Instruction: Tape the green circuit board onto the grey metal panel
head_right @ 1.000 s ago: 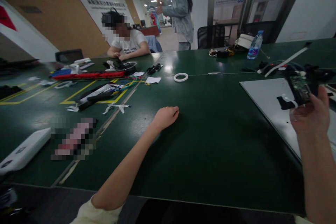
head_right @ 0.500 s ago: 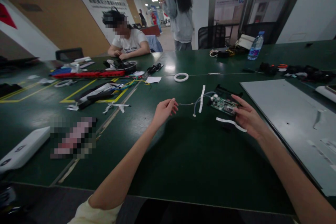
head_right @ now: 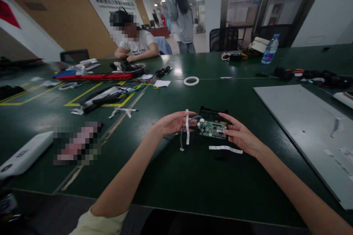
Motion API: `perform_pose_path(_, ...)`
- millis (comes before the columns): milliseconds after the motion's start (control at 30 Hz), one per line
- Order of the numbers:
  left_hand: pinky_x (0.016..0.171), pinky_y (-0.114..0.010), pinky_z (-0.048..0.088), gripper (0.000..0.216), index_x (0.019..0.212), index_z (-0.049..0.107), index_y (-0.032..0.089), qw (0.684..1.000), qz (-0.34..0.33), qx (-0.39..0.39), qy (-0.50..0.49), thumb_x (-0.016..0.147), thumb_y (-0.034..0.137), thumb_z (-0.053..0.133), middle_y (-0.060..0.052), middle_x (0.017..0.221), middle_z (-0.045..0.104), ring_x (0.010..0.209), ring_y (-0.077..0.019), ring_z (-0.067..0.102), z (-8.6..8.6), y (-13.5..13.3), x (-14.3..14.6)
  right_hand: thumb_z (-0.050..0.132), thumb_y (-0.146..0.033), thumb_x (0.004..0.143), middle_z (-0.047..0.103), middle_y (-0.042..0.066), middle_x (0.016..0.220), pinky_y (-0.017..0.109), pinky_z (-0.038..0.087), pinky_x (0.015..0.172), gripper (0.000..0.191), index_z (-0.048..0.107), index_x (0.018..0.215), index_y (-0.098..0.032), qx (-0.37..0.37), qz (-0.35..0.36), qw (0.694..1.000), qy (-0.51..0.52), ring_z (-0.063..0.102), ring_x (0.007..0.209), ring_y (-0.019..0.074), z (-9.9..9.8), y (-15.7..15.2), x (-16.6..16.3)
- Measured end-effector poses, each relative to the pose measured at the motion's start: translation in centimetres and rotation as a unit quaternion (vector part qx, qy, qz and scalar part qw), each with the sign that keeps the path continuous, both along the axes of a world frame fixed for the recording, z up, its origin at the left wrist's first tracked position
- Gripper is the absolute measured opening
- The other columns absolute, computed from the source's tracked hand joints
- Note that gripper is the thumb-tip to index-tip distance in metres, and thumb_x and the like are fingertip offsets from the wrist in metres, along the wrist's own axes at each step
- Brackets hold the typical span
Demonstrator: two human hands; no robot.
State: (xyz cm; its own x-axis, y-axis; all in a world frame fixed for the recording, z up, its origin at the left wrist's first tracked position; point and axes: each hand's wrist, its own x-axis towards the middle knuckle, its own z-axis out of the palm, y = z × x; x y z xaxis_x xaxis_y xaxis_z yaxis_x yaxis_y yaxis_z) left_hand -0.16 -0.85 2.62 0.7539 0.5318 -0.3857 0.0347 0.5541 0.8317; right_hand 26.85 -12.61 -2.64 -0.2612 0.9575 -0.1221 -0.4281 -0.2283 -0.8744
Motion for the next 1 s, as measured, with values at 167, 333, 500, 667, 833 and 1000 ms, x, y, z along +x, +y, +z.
perform_pose_path(167,0.083,-0.039,0.051,0.032,0.107,0.061,0.014,1.0,-0.012,0.001,0.028,0.075,0.017,0.068,-0.009,0.099,0.067,0.087,-0.018,0.065,-0.5,0.3,0.0,0.065,-0.017,0.076,0.051,0.006,0.13,0.039,0.047,0.095,0.072,0.035,0.139,-0.036,0.0,0.023,1.0,-0.011,0.053,0.115,0.0229,0.2,-0.3,-0.5)
perform_pose_path(333,0.074,-0.032,0.054,0.034,0.102,0.061,0.014,0.998,0.0,0.018,0.062,0.07,0.013,0.073,-0.007,0.094,0.067,0.075,-0.0137,0.066,-1.4,0.6,0.5,0.067,-0.018,0.075,0.045,0.006,0.135,0.046,0.043,0.099,0.072,0.036,0.137,-0.037,0.001,0.059,0.998,-0.035,0.052,0.117,0.0245,0.5,-0.6,-1.0)
perform_pose_path(500,0.067,-0.027,0.054,0.027,0.092,0.06,0.014,0.995,0.007,0.04,0.092,0.069,0.013,0.073,-0.003,0.08,0.066,0.068,-0.0111,0.064,-1.8,0.5,0.9,0.068,-0.019,0.074,0.043,0.007,0.137,0.045,0.043,0.099,0.072,0.037,0.137,-0.036,0.009,0.08,0.995,-0.063,0.05,0.118,0.0248,0.6,-0.7,-1.3)
perform_pose_path(667,0.065,-0.026,0.053,0.028,0.087,0.056,0.014,0.989,0.005,0.077,0.126,0.067,0.014,0.075,-0.003,0.076,0.065,0.063,-0.0103,0.064,-2.4,0.5,1.3,0.065,-0.022,0.077,0.041,0.007,0.138,0.043,0.043,0.098,0.068,0.036,0.137,-0.035,0.012,0.1,0.992,-0.071,0.049,0.119,0.0247,1.1,-1.0,-1.3)
perform_pose_path(833,0.062,-0.025,0.053,0.037,0.097,0.056,0.014,0.984,0.024,0.089,0.152,0.065,0.01,0.074,-0.003,0.076,0.066,0.059,-0.0091,0.063,-2.4,0.2,1.8,0.062,-0.03,0.078,0.032,0.004,0.144,0.041,0.043,0.099,0.063,0.038,0.136,-0.037,0.028,0.068,0.991,-0.113,0.046,0.122,0.0241,1.2,-0.9,-1.0)
perform_pose_path(1000,0.058,-0.023,0.052,0.038,0.098,0.055,0.014,0.98,0.052,0.088,0.168,0.065,0.007,0.073,-0.001,0.072,0.065,0.055,-0.0079,0.061,-1.9,-0.2,1.9,0.054,-0.042,0.082,0.033,0.004,0.144,0.041,0.045,0.094,0.054,0.039,0.133,-0.037,0.076,-0.1,0.94,-0.316,0.052,0.114,0.0231,0.2,1.1,4.1)
